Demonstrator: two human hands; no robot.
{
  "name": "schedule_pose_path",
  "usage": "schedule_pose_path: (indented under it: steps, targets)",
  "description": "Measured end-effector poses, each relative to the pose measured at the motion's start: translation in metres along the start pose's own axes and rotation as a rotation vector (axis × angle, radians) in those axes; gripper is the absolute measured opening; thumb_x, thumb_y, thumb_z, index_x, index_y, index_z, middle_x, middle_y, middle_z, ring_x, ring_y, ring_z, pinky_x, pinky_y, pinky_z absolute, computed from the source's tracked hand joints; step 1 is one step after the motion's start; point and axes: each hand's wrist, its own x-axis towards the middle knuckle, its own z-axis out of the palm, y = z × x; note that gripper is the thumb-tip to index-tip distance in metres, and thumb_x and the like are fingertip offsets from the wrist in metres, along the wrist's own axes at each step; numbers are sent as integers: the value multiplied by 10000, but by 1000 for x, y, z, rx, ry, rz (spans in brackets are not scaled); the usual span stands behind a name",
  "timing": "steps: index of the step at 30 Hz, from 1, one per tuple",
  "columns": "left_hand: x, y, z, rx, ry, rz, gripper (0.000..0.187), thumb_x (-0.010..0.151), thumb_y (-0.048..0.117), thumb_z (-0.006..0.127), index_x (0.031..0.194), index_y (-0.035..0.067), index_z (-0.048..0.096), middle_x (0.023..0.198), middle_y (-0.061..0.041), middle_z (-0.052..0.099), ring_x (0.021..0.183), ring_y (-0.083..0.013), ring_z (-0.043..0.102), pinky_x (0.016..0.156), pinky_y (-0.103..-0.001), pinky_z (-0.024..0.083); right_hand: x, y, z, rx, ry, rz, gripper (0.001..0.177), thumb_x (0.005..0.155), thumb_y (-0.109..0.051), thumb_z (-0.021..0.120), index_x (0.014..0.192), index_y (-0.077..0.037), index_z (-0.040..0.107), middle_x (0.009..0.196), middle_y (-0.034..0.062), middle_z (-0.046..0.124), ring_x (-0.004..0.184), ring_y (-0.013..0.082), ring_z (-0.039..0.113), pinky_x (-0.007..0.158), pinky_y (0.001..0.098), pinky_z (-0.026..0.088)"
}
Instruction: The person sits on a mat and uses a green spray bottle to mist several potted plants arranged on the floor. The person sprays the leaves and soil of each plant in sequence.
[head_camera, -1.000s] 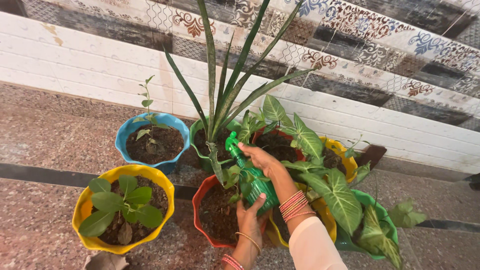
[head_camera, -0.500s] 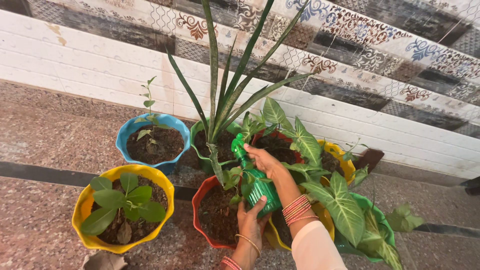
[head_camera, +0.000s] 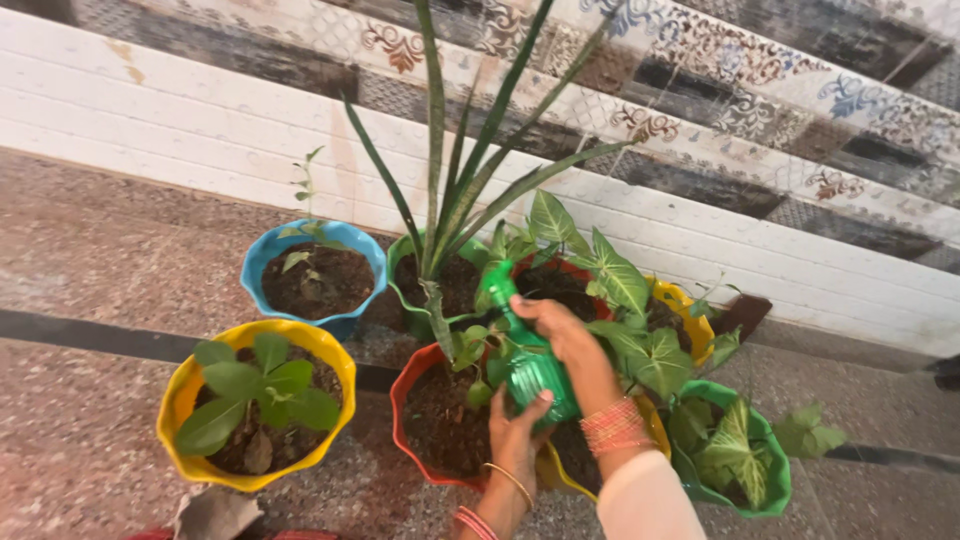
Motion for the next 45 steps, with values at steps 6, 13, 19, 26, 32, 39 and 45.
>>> schedule_pose_path:
  steps: [6,13,19,26,32,39,45]
  targets:
    - [-52,43,26,71,-280,220,833,804,202,838,1534,108,449,1343,-113,640,1145,-209,664,977,-384,559,-134,-79,35,91,33,-319,505,989,-448,542,1237,-10,596,1034,197,719,901,307,711,792,484,620]
    - [-92,90,2,-11,-302,462,838,788,195,807,1527,113,422,1370,-109,606,1189,-216,643,989,-363,552,-183,-114,146,33,-109,-453,550,992,-512,496,1263,-37,548,1012,185,720,878,262,715,761,439,635]
    - [-70,112,-92,-258,108,476,725,777,146,711,1456,154,457,1341,-117,612,1154,-288,653,891,-510,569,-94,-49,251,14,-150,-167,551,948,-588,577,1098,-63,651,880,142,728,734,221,702,661,408,619]
    - [-20,107,-172,-295,222,393,641,887,184,665,1495,161,463,1349,-97,621,1157,-279,644,920,-532,546,28,24,270,59,-228,94,547,924,-591,670,1092,-71,632,921,180,726,756,275,706,670,438,611]
    - [-8,117,-172,-231,183,270,800,821,82,732,1536,258,418,1368,-75,635,1164,-282,657,937,-529,550,87,47,226,170,-222,154,396,935,-370,710,1193,-83,619,1015,185,743,849,317,727,788,505,626]
    - [1,107,-174,-261,158,285,796,813,83,726,1537,258,447,1352,-59,646,1145,-262,656,894,-520,561,70,43,225,147,-139,147,493,884,-475,705,1166,-80,620,957,196,730,798,323,717,738,510,609]
    - [1,100,-179,-272,199,255,787,833,113,716,1551,269,433,1360,-62,645,1147,-256,666,894,-531,571,49,32,233,86,-162,140,666,836,-626,695,1176,-56,640,942,200,729,789,303,725,735,481,618]
